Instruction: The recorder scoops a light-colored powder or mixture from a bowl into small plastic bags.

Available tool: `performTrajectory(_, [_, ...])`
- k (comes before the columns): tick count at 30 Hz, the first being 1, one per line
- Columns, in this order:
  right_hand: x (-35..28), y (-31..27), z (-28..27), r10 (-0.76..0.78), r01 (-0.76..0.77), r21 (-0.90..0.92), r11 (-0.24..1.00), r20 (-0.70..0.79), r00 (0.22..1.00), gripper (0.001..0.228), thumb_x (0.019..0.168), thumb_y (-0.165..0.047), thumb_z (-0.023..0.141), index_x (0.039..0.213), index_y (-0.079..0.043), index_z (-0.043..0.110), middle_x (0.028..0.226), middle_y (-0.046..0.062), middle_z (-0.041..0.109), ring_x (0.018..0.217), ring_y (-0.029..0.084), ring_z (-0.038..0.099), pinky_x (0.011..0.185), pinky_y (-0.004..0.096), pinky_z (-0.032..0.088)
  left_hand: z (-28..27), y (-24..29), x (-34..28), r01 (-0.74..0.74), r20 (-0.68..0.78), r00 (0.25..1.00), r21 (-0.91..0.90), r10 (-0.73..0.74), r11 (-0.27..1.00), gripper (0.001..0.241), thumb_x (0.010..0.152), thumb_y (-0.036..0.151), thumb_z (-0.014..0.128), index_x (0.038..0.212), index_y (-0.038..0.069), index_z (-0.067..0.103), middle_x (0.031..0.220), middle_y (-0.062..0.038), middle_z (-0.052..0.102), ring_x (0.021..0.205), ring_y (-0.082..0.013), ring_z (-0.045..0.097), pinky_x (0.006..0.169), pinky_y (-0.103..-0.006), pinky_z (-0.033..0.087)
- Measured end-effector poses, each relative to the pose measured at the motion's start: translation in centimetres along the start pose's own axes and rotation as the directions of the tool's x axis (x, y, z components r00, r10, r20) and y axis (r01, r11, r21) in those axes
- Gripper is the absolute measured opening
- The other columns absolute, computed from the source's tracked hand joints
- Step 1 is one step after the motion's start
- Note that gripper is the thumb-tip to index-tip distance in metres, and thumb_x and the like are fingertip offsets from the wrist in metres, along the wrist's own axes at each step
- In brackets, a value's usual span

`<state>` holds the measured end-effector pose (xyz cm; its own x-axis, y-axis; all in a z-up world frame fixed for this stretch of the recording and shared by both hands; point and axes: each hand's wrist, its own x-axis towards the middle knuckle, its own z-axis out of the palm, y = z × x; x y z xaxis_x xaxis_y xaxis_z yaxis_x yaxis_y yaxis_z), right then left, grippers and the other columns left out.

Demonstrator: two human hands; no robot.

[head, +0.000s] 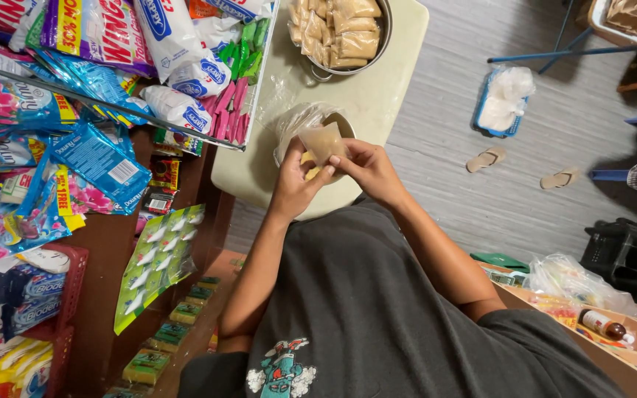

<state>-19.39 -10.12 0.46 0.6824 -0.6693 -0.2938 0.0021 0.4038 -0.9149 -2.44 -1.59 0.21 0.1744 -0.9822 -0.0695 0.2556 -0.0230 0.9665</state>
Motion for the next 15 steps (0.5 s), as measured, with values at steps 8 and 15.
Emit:
performTrajectory(8, [-0.4,-3.2,1.1,-0.541,0.408,-0.751,0.519,0.082,0.837,0.044,0.087,0.0,0.075,0.13,-0.007,0.068,0.129,0.013,0.067,0.118,0.031,0.065,0.098,0.037,0.056,-1.3,-0.4,-1.2,0.338,0.104,0.926,-0.656,-0.362,0.675,0.083,0.099,0.066,0.049,0.152,0.003,0.043,0.146,-0.018,0.055,0.129,-0.0314,0.059,0.102,-0.0479,0.052])
performTrajectory(15, [-0.5,-3.0,0.5,-0.565,0.505,-0.794,0.34,0.257,0.784,0.043,0.084,0.0,0.078,0.125,-0.011,0.071,0.134,0.009,0.066,0.133,0.035,0.059,0.106,0.042,0.055,-0.4,0.1,-0.8,0.353,0.12,0.928,-0.591,-0.353,0.726,0.068,0.099,0.031,0.069,0.155,0.004,0.04,0.148,-0.01,0.051,0.134,-0.026,0.057,0.113,-0.0464,0.051])
